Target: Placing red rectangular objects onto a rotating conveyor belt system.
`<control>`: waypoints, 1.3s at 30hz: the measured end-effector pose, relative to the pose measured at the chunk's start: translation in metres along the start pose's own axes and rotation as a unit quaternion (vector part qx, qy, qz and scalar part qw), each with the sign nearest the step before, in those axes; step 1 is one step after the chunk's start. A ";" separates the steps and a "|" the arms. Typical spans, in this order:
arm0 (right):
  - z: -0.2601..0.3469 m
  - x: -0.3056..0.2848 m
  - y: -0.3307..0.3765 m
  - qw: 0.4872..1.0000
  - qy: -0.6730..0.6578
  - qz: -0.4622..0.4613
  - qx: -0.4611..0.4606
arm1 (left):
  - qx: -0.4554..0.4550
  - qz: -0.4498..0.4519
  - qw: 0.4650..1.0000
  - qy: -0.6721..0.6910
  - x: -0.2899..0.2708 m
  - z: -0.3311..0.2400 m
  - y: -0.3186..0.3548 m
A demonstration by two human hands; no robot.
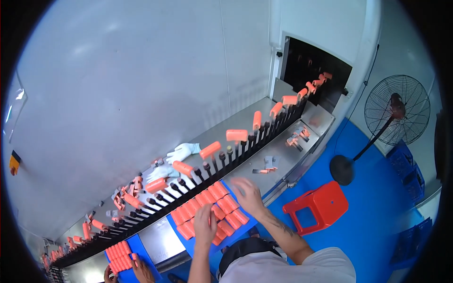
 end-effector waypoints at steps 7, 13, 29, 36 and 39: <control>-0.034 -0.047 -0.134 0.991 0.064 0.074 0.090 | -0.029 0.133 0.966 -0.219 -0.017 -0.012 -0.207; -0.044 -0.068 -0.186 0.976 0.076 0.138 0.149 | -0.169 0.140 0.949 -0.225 -0.022 0.003 -0.234; -0.092 -0.150 -0.215 0.956 -0.250 0.150 0.042 | -0.246 -0.105 0.941 0.206 -0.051 -0.052 -0.165; -0.110 -0.110 0.012 0.844 -0.251 0.461 0.111 | -0.264 0.170 0.948 -0.051 0.094 -0.088 -0.015; -0.100 -0.114 0.064 0.913 -0.099 0.395 0.014 | -0.225 0.136 0.960 -0.098 0.122 -0.116 -0.003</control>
Point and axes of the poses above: each hand's wrist, its own y-axis away from the middle knuckle, its own x-axis out of the palm, z = x × y, the point moved 4 cm from there along -y, towards the middle knuckle, and after that the axes turned 13 degrees about z, right-handed, at the moved point
